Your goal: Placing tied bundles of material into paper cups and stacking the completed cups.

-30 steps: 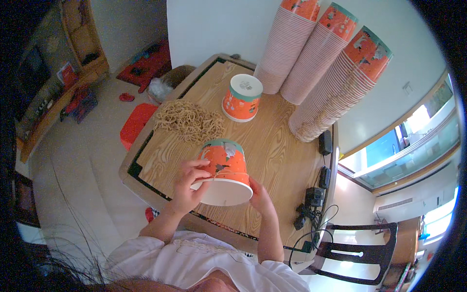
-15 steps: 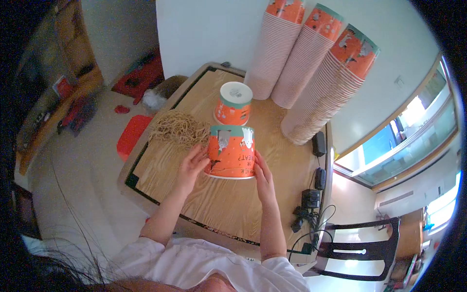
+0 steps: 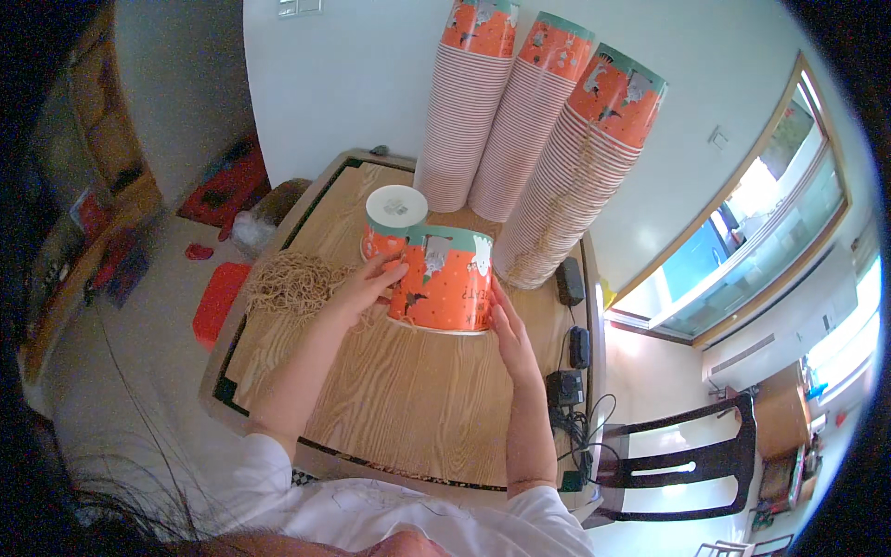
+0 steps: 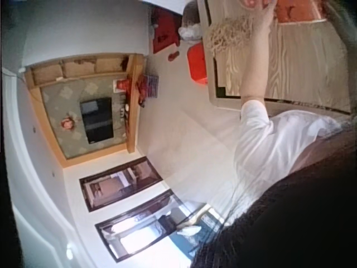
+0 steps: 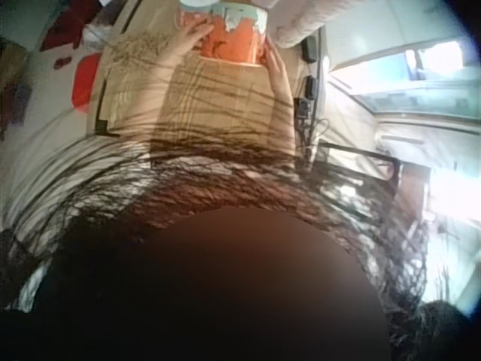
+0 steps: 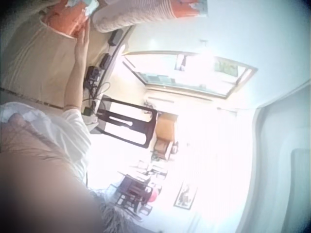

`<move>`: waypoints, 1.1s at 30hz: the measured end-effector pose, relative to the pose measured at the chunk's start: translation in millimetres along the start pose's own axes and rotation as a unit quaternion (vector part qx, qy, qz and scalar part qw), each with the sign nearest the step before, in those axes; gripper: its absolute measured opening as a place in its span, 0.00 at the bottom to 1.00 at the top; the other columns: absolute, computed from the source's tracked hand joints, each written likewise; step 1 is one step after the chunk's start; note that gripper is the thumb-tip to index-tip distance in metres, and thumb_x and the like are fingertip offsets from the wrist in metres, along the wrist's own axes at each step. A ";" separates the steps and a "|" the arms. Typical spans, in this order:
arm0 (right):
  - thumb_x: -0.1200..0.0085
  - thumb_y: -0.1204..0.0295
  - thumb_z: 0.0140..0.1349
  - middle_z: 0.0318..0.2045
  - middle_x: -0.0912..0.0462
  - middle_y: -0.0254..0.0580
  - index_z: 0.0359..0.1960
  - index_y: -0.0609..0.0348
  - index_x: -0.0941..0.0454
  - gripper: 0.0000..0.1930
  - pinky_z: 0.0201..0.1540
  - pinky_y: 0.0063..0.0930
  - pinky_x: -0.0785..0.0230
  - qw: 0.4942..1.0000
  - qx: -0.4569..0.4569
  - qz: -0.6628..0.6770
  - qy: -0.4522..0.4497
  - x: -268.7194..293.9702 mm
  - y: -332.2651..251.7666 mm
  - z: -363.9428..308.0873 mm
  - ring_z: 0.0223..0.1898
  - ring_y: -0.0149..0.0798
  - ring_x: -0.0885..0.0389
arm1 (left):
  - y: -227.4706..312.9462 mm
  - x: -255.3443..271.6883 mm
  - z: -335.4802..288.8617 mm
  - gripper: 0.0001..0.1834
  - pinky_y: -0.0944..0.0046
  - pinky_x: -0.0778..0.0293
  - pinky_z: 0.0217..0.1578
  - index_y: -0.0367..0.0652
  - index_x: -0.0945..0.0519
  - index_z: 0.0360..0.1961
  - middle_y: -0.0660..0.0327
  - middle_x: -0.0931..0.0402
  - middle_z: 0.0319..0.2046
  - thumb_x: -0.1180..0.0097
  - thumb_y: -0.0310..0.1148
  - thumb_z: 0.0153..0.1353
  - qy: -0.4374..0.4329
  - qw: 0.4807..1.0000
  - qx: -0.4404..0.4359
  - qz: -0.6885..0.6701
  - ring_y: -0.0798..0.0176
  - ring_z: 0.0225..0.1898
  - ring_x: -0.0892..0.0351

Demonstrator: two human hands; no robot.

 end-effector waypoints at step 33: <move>0.53 0.74 0.61 0.59 0.38 0.47 0.65 0.45 0.55 0.33 0.55 0.30 0.36 0.852 0.348 -0.378 0.106 233.8 -306.2 222.2 0.56 0.38 0.35 | 349.5 -234.1 246.5 0.33 0.63 0.30 0.44 0.32 0.32 0.52 0.48 0.27 0.45 0.46 0.40 0.45 -0.058 0.867 -0.483 0.111 0.57 0.45 0.25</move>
Point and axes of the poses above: each hand's wrist, its own z-axis towards the middle knuckle, its own x-axis out of the back of the hand, y = z × x, the point moved 1 cm from there along z, towards the middle knuckle
